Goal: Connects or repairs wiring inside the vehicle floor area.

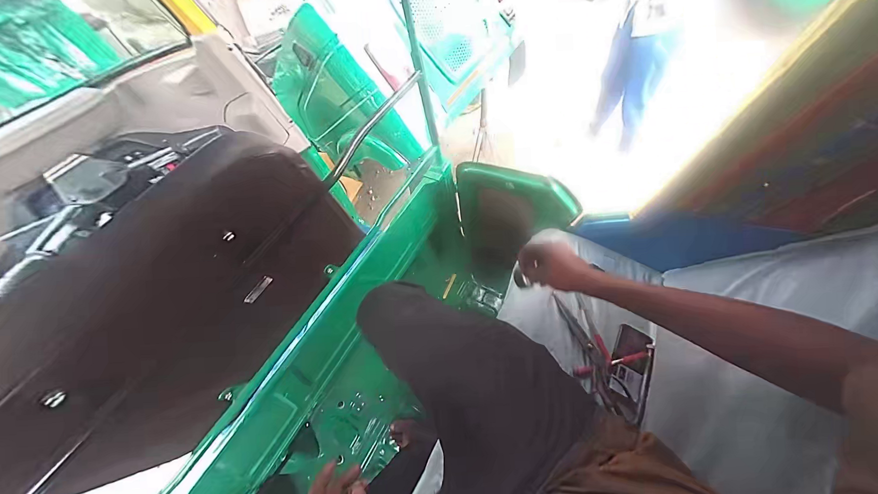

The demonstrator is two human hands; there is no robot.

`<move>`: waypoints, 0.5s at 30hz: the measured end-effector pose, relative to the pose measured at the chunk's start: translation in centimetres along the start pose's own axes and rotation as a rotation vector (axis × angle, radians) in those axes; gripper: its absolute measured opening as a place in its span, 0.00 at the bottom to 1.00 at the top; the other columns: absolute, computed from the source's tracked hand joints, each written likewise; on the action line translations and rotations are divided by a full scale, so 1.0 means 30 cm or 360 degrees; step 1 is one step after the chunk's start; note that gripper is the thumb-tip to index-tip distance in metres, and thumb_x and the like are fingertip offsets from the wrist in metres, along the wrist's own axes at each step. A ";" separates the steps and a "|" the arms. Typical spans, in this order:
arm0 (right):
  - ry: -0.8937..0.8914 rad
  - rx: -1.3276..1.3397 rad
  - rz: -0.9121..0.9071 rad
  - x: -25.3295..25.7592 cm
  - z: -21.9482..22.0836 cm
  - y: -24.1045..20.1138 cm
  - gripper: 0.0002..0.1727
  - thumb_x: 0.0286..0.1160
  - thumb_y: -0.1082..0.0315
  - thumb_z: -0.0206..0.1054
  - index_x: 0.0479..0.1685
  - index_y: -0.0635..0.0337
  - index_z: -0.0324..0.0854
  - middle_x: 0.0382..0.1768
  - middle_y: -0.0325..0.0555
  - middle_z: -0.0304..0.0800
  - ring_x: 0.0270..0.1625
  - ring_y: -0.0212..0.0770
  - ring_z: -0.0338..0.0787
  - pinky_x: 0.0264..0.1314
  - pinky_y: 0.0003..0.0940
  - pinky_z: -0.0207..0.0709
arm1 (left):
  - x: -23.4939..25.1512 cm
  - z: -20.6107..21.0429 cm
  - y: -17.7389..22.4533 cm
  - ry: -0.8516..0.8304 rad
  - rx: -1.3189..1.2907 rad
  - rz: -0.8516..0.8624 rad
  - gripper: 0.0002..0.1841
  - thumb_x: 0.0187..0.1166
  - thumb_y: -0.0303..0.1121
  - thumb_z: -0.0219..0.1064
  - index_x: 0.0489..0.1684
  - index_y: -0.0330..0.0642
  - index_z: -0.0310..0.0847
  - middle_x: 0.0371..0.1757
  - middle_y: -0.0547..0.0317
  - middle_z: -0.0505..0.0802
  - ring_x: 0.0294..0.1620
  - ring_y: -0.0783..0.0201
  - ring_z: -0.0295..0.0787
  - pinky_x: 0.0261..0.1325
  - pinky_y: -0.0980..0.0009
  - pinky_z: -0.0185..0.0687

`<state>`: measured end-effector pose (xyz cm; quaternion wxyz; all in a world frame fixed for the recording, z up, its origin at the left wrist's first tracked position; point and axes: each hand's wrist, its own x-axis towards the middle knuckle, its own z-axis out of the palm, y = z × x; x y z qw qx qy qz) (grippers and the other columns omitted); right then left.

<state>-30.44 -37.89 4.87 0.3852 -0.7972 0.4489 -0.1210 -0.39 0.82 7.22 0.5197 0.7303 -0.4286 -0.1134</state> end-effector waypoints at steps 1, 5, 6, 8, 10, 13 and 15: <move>0.0294 0.0129 -0.0142 -0.009 -0.063 -0.112 0.08 0.74 0.72 0.71 0.49 0.60 0.87 0.39 0.48 0.93 0.34 0.43 0.92 0.41 0.48 0.90 | 0.013 0.002 0.026 0.0032 -0.0110 0.0082 0.21 0.86 0.28 0.61 0.70 0.20 0.71 0.49 0.51 0.93 0.45 0.66 0.94 0.51 0.65 0.94; 0.0473 0.0800 -0.0842 -0.131 -0.029 -0.528 0.12 0.68 0.81 0.70 0.49 0.62 0.87 0.41 0.43 0.93 0.36 0.34 0.91 0.39 0.32 0.90 | 0.048 0.005 0.184 0.0019 -0.0516 0.0220 0.21 0.86 0.34 0.66 0.75 0.41 0.75 0.56 0.61 0.94 0.48 0.63 0.95 0.52 0.64 0.94; 0.0334 0.0944 -0.0901 -0.165 0.037 -0.599 0.11 0.67 0.81 0.70 0.47 0.62 0.88 0.40 0.44 0.93 0.36 0.36 0.91 0.39 0.34 0.89 | 0.057 0.015 0.222 -0.0012 -0.0584 0.0243 0.25 0.85 0.37 0.68 0.79 0.41 0.72 0.63 0.56 0.92 0.50 0.59 0.94 0.52 0.62 0.95; 0.0074 0.1175 -0.0991 -0.224 0.177 -0.714 0.09 0.71 0.81 0.70 0.46 0.65 0.88 0.41 0.44 0.94 0.40 0.35 0.93 0.44 0.32 0.91 | 0.087 0.034 0.284 -0.0086 -0.0652 0.0276 0.35 0.80 0.45 0.73 0.86 0.41 0.66 0.76 0.50 0.83 0.56 0.54 0.93 0.53 0.60 0.95; -0.0125 0.1264 -0.1106 -0.257 0.287 -0.803 0.07 0.71 0.83 0.70 0.45 0.69 0.87 0.41 0.45 0.94 0.42 0.34 0.93 0.47 0.29 0.91 | 0.107 0.049 0.314 -0.0054 -0.0636 0.0284 0.38 0.77 0.47 0.76 0.84 0.38 0.69 0.77 0.48 0.82 0.59 0.54 0.92 0.56 0.60 0.95; -0.0275 0.1208 -0.1167 -0.267 0.393 -0.874 0.08 0.69 0.83 0.72 0.46 0.70 0.88 0.42 0.47 0.95 0.43 0.35 0.95 0.50 0.31 0.93 | 0.093 0.047 0.296 0.0273 -0.0592 0.0241 0.29 0.72 0.34 0.80 0.71 0.32 0.81 0.63 0.49 0.91 0.50 0.58 0.93 0.55 0.62 0.95; -0.0470 0.1244 -0.1235 -0.242 0.416 -0.880 0.11 0.72 0.82 0.69 0.52 0.70 0.87 0.50 0.50 0.95 0.48 0.39 0.95 0.53 0.35 0.93 | 0.085 0.029 0.263 0.0470 -0.0450 0.0202 0.27 0.69 0.33 0.82 0.66 0.31 0.84 0.58 0.50 0.93 0.49 0.60 0.94 0.54 0.63 0.95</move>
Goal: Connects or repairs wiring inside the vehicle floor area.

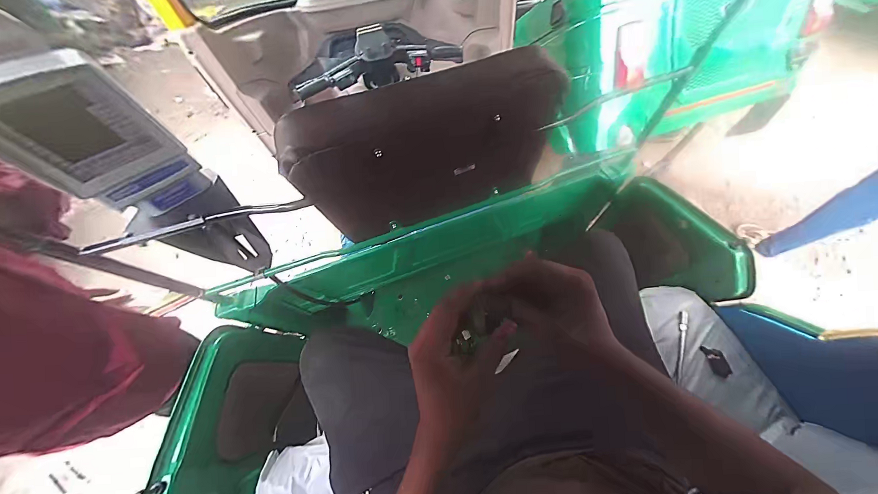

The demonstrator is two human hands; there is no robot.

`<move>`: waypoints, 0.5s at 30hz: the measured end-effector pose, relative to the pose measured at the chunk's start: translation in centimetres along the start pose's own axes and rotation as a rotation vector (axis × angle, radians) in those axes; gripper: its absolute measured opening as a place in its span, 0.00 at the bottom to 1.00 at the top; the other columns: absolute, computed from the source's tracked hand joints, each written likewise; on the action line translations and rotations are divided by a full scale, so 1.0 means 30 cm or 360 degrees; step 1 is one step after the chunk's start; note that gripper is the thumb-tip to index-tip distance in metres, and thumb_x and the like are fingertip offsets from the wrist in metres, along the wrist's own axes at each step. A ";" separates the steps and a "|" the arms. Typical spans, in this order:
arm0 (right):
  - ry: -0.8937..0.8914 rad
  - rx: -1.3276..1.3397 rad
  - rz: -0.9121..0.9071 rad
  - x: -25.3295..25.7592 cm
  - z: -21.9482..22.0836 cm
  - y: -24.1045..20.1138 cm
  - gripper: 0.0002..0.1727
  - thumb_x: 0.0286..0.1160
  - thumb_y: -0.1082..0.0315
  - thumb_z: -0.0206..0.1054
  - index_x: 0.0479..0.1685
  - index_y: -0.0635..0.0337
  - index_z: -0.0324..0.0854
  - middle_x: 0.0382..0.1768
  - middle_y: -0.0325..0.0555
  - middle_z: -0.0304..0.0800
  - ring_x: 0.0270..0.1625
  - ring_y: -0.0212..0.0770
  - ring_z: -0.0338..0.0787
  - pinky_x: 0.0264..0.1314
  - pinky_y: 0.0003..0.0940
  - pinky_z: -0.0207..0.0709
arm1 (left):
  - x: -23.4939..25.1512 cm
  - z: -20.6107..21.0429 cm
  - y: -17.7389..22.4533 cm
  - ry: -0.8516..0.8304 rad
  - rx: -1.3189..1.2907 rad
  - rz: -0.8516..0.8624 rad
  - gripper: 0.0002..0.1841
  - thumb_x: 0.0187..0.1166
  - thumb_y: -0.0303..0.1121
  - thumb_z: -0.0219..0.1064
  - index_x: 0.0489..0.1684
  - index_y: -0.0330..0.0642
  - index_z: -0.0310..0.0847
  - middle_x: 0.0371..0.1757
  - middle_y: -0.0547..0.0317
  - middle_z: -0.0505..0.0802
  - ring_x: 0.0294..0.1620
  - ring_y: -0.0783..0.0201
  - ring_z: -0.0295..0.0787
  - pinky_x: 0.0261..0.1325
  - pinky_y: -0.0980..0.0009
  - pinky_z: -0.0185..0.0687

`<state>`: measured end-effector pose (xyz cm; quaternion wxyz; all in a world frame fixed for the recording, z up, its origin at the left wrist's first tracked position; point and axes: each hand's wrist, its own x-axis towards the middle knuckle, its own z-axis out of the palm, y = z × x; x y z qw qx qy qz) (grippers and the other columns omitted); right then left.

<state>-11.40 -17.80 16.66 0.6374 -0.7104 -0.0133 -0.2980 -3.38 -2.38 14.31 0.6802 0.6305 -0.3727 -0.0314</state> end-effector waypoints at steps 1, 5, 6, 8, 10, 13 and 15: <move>-0.0099 0.0058 -0.0028 0.004 -0.007 0.019 0.12 0.75 0.80 0.68 0.55 0.70 0.86 0.55 0.52 0.93 0.52 0.41 0.95 0.54 0.36 0.93 | -0.006 -0.014 -0.013 0.0070 0.0163 0.0013 0.26 0.69 0.37 0.83 0.64 0.33 0.85 0.56 0.52 0.93 0.48 0.62 0.93 0.52 0.65 0.95; -0.0259 -0.0142 -0.0119 0.009 -0.012 0.087 0.10 0.72 0.72 0.78 0.50 0.64 0.92 0.53 0.47 0.92 0.48 0.38 0.95 0.49 0.35 0.96 | -0.037 -0.034 -0.047 0.0140 0.0743 0.0056 0.24 0.69 0.42 0.81 0.61 0.41 0.89 0.54 0.59 0.94 0.52 0.69 0.92 0.54 0.70 0.92; -0.0261 -0.0229 -0.0132 0.014 -0.022 0.096 0.10 0.69 0.72 0.79 0.47 0.63 0.93 0.50 0.45 0.93 0.47 0.36 0.95 0.47 0.32 0.95 | -0.036 -0.026 -0.049 0.0125 0.0834 0.0049 0.23 0.68 0.41 0.81 0.62 0.43 0.89 0.54 0.60 0.94 0.52 0.70 0.92 0.55 0.70 0.91; -0.0279 -0.0369 -0.0228 0.038 -0.057 0.119 0.05 0.69 0.73 0.79 0.41 0.61 0.93 0.46 0.43 0.93 0.48 0.33 0.93 0.49 0.29 0.92 | -0.014 -0.004 -0.058 0.0071 0.0956 0.0021 0.24 0.68 0.43 0.82 0.62 0.46 0.89 0.54 0.63 0.94 0.50 0.72 0.91 0.53 0.70 0.90; -0.0325 -0.0470 -0.0308 0.058 -0.100 0.145 0.03 0.72 0.74 0.75 0.39 0.63 0.92 0.43 0.44 0.91 0.47 0.32 0.91 0.50 0.27 0.89 | 0.014 0.035 -0.072 0.0017 0.1072 0.0027 0.23 0.69 0.42 0.81 0.61 0.45 0.89 0.54 0.61 0.94 0.48 0.73 0.90 0.51 0.73 0.87; -0.0410 -0.0557 -0.0143 0.123 -0.156 0.190 0.02 0.79 0.73 0.69 0.42 0.63 0.86 0.42 0.44 0.86 0.42 0.31 0.87 0.44 0.24 0.85 | 0.093 0.078 -0.118 -0.0058 0.1129 0.0090 0.22 0.70 0.40 0.80 0.63 0.43 0.89 0.57 0.55 0.94 0.50 0.69 0.91 0.51 0.72 0.87; -0.0441 -0.0615 -0.0036 0.172 -0.191 0.246 0.04 0.84 0.71 0.65 0.44 0.63 0.83 0.43 0.44 0.83 0.40 0.30 0.84 0.41 0.23 0.83 | 0.146 0.083 -0.161 -0.0173 0.1040 0.0038 0.23 0.70 0.39 0.81 0.64 0.46 0.88 0.60 0.57 0.93 0.52 0.68 0.90 0.54 0.68 0.87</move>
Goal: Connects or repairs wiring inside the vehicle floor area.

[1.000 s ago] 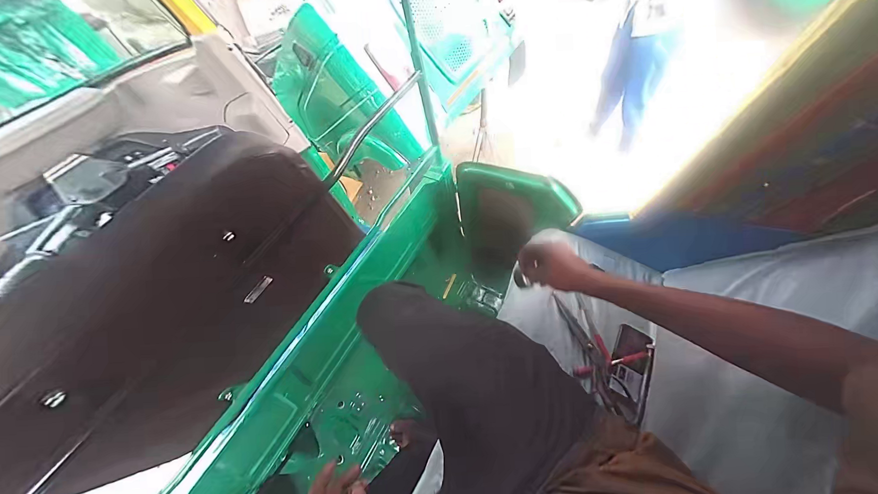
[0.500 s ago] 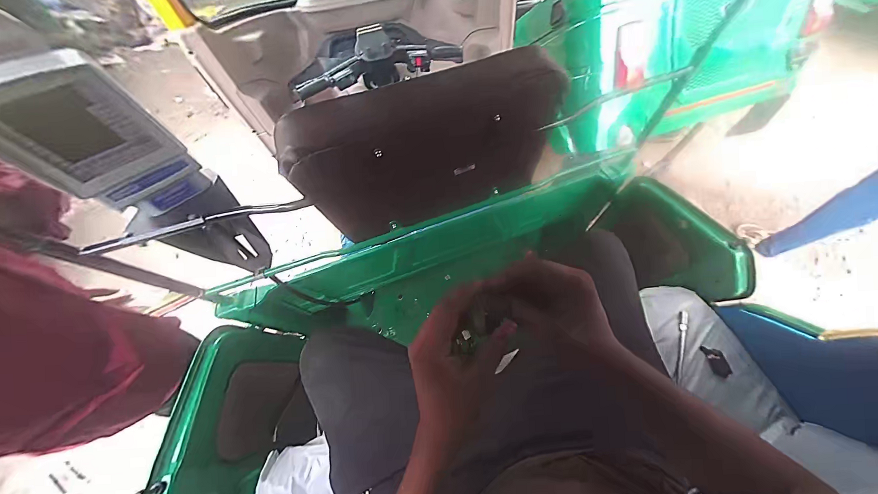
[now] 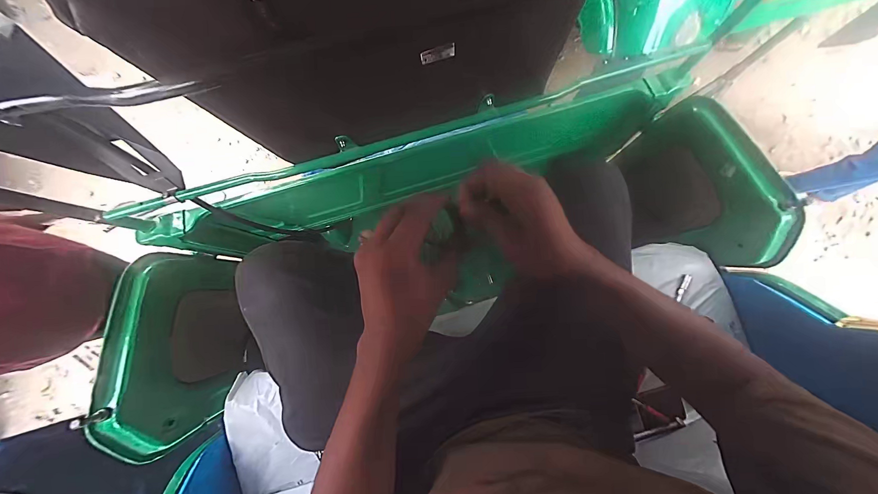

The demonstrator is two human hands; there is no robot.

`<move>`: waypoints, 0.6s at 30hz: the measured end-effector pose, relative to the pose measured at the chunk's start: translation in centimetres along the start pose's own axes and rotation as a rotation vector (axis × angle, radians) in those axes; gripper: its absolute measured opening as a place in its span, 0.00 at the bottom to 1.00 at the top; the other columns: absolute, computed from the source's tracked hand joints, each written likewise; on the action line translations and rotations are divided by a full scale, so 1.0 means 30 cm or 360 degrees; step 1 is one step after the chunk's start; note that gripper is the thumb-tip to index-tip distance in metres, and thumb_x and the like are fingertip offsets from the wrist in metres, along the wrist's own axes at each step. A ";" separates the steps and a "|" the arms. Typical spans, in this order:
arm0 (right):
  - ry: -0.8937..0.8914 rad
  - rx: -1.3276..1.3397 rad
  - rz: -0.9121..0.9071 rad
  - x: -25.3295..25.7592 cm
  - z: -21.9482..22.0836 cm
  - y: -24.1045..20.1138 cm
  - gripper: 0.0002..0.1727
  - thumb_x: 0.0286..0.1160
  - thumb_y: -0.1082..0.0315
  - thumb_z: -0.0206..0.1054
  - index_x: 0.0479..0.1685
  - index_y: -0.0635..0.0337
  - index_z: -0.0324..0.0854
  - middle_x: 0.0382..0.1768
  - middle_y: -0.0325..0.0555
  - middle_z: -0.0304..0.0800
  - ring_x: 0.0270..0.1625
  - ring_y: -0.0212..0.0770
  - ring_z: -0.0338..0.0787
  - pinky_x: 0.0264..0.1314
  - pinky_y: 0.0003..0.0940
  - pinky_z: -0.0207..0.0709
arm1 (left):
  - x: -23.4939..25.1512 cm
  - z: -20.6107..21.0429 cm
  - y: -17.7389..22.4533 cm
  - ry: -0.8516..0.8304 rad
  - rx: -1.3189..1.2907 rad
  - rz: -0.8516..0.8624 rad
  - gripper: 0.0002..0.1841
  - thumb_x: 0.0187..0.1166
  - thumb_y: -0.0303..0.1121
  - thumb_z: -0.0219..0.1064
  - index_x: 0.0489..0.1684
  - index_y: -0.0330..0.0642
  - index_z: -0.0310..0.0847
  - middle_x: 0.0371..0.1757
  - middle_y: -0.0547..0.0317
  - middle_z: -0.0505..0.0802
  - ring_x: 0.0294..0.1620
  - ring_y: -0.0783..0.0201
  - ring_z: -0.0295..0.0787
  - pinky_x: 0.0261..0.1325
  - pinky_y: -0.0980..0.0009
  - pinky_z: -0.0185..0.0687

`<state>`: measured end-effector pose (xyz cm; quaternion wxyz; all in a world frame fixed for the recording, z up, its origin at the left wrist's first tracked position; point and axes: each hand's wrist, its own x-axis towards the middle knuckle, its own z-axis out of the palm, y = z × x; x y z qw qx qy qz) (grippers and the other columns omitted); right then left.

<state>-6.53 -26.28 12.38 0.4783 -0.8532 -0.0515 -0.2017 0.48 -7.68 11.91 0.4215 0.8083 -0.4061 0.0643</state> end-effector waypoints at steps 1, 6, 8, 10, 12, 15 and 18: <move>-0.0008 -0.0045 0.0024 0.022 -0.002 0.046 0.06 0.85 0.70 0.64 0.45 0.63 0.83 0.43 0.44 0.83 0.41 0.30 0.84 0.42 0.23 0.82 | 0.024 0.017 -0.033 -0.0062 -0.0088 -0.0030 0.24 0.68 0.38 0.82 0.65 0.48 0.88 0.60 0.61 0.93 0.51 0.69 0.90 0.54 0.67 0.87; 0.0191 0.0509 0.0771 0.081 0.107 0.330 0.12 0.93 0.67 0.54 0.52 0.66 0.80 0.40 0.48 0.92 0.36 0.40 0.94 0.36 0.36 0.93 | 0.034 0.201 -0.330 -0.0165 -0.0870 -0.0631 0.26 0.67 0.31 0.83 0.67 0.46 0.84 0.58 0.58 0.94 0.49 0.64 0.95 0.53 0.63 0.96; 0.0264 0.0743 0.1296 0.059 0.164 0.441 0.16 0.96 0.61 0.50 0.58 0.63 0.79 0.42 0.49 0.92 0.35 0.44 0.94 0.35 0.41 0.92 | -0.015 0.309 -0.459 -0.0022 -0.0975 -0.0967 0.28 0.69 0.33 0.83 0.69 0.42 0.80 0.57 0.52 0.93 0.49 0.57 0.95 0.53 0.55 0.96; -0.0035 0.0699 0.1546 0.019 0.223 0.508 0.17 0.93 0.60 0.56 0.66 0.60 0.80 0.52 0.50 0.91 0.42 0.45 0.93 0.41 0.43 0.91 | -0.053 0.438 -0.565 -0.0050 -0.0726 -0.1180 0.29 0.67 0.38 0.84 0.68 0.44 0.81 0.58 0.52 0.93 0.52 0.57 0.94 0.56 0.50 0.93; -0.0201 0.0726 0.1742 -0.019 0.316 0.558 0.19 0.88 0.58 0.64 0.68 0.60 0.78 0.54 0.52 0.89 0.42 0.45 0.93 0.41 0.44 0.90 | -0.072 0.555 -0.620 -0.0242 -0.0431 -0.1265 0.25 0.68 0.35 0.82 0.66 0.42 0.84 0.58 0.49 0.93 0.57 0.54 0.93 0.63 0.48 0.90; 0.0027 0.0895 0.2113 -0.071 0.424 0.721 0.18 0.84 0.61 0.69 0.66 0.59 0.80 0.53 0.53 0.89 0.46 0.44 0.92 0.46 0.43 0.89 | -0.065 0.678 -0.677 -0.0548 -0.0140 -0.1272 0.22 0.69 0.33 0.79 0.63 0.40 0.85 0.58 0.44 0.93 0.64 0.45 0.89 0.70 0.43 0.81; 0.0017 0.0935 0.2380 -0.127 0.460 0.868 0.19 0.82 0.62 0.70 0.69 0.55 0.81 0.60 0.52 0.87 0.54 0.46 0.90 0.53 0.46 0.87 | -0.104 0.783 -0.747 -0.0728 -0.0163 -0.1240 0.23 0.68 0.31 0.79 0.64 0.41 0.86 0.58 0.45 0.93 0.64 0.45 0.88 0.71 0.43 0.81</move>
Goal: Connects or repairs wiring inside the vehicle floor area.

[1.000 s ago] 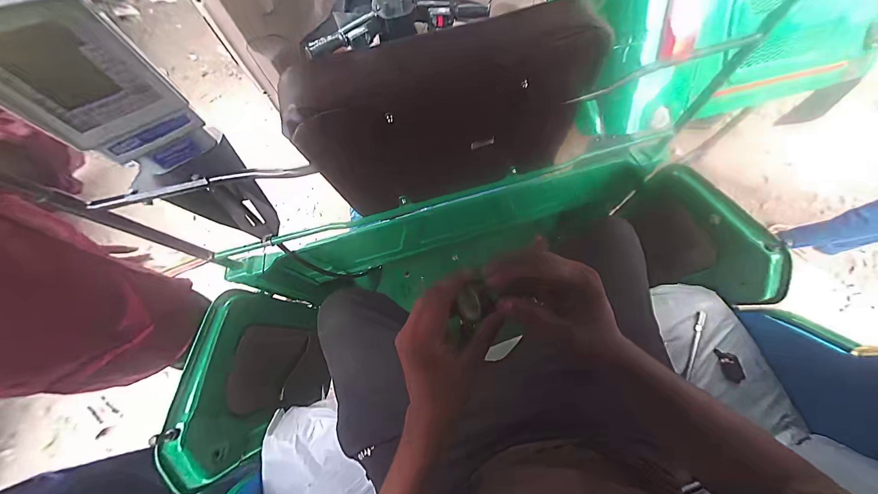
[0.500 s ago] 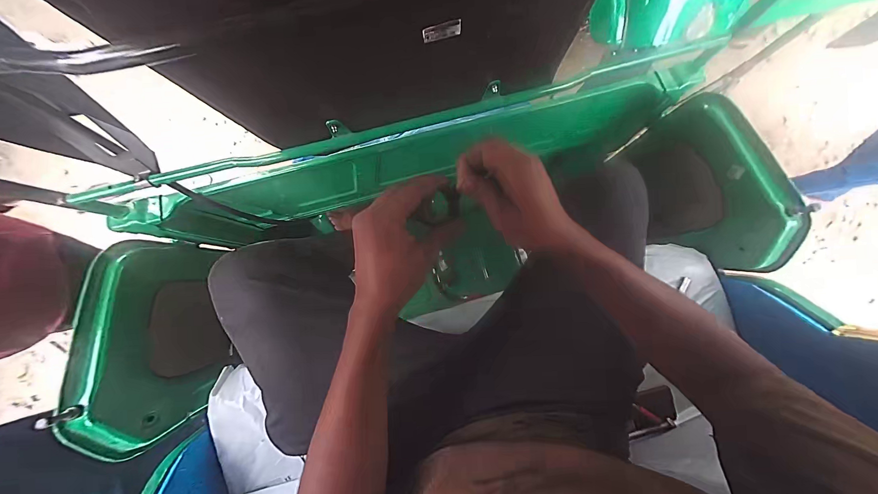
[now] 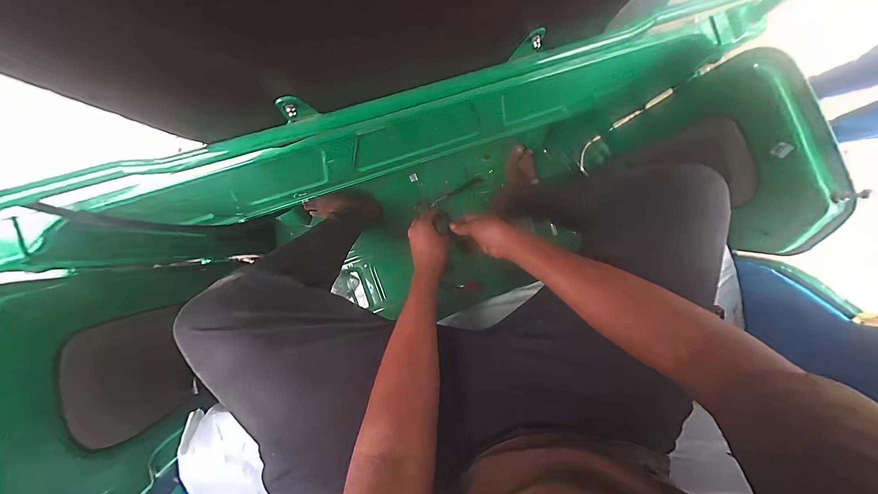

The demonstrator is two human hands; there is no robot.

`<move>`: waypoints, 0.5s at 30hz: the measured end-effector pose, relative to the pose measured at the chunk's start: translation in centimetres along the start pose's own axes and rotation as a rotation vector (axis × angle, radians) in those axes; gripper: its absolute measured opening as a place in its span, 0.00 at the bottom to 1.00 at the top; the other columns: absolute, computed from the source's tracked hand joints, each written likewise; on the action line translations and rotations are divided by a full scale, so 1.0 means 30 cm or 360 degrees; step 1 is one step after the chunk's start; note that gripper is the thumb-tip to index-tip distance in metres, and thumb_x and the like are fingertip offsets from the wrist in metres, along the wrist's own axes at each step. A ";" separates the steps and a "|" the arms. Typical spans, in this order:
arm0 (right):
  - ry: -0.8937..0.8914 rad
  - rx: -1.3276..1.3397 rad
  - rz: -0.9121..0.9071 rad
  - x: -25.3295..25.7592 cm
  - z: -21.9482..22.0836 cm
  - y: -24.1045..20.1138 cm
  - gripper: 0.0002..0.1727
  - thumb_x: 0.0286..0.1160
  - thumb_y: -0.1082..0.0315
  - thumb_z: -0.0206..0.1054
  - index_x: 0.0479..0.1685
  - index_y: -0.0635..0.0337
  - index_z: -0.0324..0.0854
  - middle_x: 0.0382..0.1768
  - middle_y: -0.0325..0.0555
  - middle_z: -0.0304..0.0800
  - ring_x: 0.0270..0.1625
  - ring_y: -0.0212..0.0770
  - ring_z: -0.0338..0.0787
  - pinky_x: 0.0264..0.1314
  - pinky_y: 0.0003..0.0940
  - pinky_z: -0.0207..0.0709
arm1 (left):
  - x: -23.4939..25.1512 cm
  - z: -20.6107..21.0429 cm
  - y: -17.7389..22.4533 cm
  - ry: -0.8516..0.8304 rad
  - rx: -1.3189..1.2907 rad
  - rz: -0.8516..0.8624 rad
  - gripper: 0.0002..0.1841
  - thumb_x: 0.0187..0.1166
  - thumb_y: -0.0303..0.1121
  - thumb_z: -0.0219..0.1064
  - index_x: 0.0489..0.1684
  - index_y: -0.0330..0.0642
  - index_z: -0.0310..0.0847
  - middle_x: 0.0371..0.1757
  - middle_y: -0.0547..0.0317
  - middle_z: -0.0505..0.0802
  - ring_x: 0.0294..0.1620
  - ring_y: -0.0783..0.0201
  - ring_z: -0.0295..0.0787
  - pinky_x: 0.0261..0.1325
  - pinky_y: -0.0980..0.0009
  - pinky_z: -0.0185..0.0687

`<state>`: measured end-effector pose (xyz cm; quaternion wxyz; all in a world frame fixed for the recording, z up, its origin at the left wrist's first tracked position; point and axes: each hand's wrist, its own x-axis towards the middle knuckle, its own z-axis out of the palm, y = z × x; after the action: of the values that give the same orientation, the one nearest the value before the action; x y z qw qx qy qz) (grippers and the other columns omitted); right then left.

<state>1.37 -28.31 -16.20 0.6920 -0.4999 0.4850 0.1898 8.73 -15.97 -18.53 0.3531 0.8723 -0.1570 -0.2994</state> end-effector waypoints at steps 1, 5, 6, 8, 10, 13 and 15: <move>0.0014 -0.0039 0.0042 0.029 -0.010 0.008 0.19 0.83 0.63 0.69 0.71 0.54 0.80 0.65 0.52 0.85 0.60 0.48 0.88 0.57 0.49 0.86 | 0.025 0.027 -0.018 -0.0073 -0.0003 0.0009 0.24 0.67 0.30 0.78 0.66 0.42 0.85 0.59 0.46 0.93 0.64 0.46 0.89 0.71 0.43 0.82; 0.0227 -0.0129 0.0128 0.149 -0.048 0.083 0.21 0.84 0.59 0.68 0.71 0.57 0.78 0.67 0.58 0.82 0.63 0.54 0.86 0.58 0.54 0.85 | 0.127 0.100 -0.111 -0.0489 0.0110 -0.0145 0.47 0.60 0.28 0.84 0.87 0.48 0.66 0.77 0.43 0.83 0.75 0.39 0.81 0.74 0.36 0.77; 0.0294 -0.0142 0.0156 0.174 -0.062 0.106 0.22 0.84 0.58 0.69 0.71 0.58 0.78 0.67 0.59 0.82 0.64 0.55 0.86 0.58 0.56 0.85 | 0.150 0.111 -0.132 -0.0493 0.0212 -0.0214 0.46 0.60 0.29 0.84 0.86 0.49 0.69 0.76 0.41 0.83 0.75 0.38 0.80 0.74 0.35 0.76; 0.0390 -0.0164 0.0215 0.205 -0.082 0.135 0.23 0.83 0.58 0.69 0.72 0.60 0.78 0.68 0.61 0.81 0.67 0.57 0.84 0.61 0.60 0.82 | 0.208 0.118 -0.171 -0.0434 0.0455 -0.0246 0.34 0.69 0.34 0.78 0.81 0.51 0.76 0.73 0.38 0.85 0.74 0.36 0.81 0.72 0.33 0.77; 0.0425 -0.0205 0.0254 0.240 -0.098 0.168 0.23 0.82 0.59 0.69 0.70 0.62 0.78 0.65 0.61 0.83 0.63 0.55 0.87 0.61 0.57 0.84 | 0.275 0.137 -0.206 -0.0419 0.0712 -0.0134 0.32 0.73 0.39 0.75 0.82 0.56 0.76 0.80 0.40 0.80 0.80 0.33 0.73 0.74 0.28 0.71; 0.0419 -0.0461 0.0208 0.282 -0.113 0.176 0.20 0.82 0.60 0.67 0.62 0.67 0.82 0.57 0.62 0.88 0.57 0.55 0.89 0.59 0.56 0.82 | 0.402 0.193 -0.231 -0.0500 0.1098 0.0162 0.39 0.70 0.43 0.76 0.88 0.67 0.67 0.92 0.46 0.64 0.86 0.28 0.60 0.76 0.21 0.57; 0.0398 -0.0607 0.0187 0.303 -0.108 0.181 0.19 0.82 0.60 0.66 0.60 0.68 0.83 0.59 0.64 0.87 0.62 0.59 0.88 0.63 0.61 0.80 | 0.479 0.241 -0.252 -0.0543 0.1223 0.0312 0.42 0.67 0.42 0.79 0.88 0.67 0.67 0.92 0.46 0.64 0.86 0.29 0.61 0.79 0.24 0.57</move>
<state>-0.08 -30.86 -26.88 0.5072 -0.6121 0.5507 0.2546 15.72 -21.42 -33.94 -0.0016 0.8595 -0.3953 -0.3241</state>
